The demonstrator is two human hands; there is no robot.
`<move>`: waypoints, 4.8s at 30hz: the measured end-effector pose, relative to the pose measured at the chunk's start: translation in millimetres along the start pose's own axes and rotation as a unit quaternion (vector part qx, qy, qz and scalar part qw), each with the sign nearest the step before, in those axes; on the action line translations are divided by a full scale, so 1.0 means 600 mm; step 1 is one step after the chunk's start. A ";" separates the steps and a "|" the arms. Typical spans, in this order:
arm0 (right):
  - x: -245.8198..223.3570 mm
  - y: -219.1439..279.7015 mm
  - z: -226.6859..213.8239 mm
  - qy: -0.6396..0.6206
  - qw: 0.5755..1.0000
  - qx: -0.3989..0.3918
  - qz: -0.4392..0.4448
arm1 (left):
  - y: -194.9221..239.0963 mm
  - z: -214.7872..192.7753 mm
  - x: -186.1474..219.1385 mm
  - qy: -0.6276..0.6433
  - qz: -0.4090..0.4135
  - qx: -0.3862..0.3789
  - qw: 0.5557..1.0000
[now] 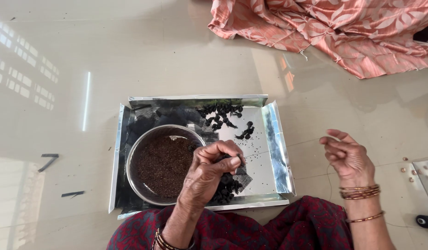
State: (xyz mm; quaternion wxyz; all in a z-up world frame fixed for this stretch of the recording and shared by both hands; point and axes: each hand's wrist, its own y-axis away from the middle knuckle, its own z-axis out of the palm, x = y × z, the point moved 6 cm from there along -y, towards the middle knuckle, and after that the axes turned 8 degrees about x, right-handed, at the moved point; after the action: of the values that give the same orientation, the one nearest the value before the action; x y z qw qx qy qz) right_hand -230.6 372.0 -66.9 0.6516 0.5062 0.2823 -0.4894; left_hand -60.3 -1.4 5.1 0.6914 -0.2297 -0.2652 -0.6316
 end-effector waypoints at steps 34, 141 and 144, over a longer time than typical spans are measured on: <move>0.150 0.161 0.323 0.073 0.979 -0.170 0.089 | -0.009 -0.036 -0.036 -0.132 -0.065 0.044 0.988; 0.048 0.249 0.368 0.468 0.849 -0.210 -0.129 | -0.006 -0.053 -0.073 -0.058 -0.146 0.111 0.981; 0.055 0.229 0.342 0.381 0.894 -0.221 -0.080 | -0.007 -0.048 -0.069 -0.042 -0.154 0.079 0.984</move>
State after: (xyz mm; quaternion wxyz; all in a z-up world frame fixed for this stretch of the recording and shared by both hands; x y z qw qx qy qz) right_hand -117.7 169.6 24.5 0.5480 0.4725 0.6494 -0.2339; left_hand -64.9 10.3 -43.8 0.5903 -0.1567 -0.3751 -0.6973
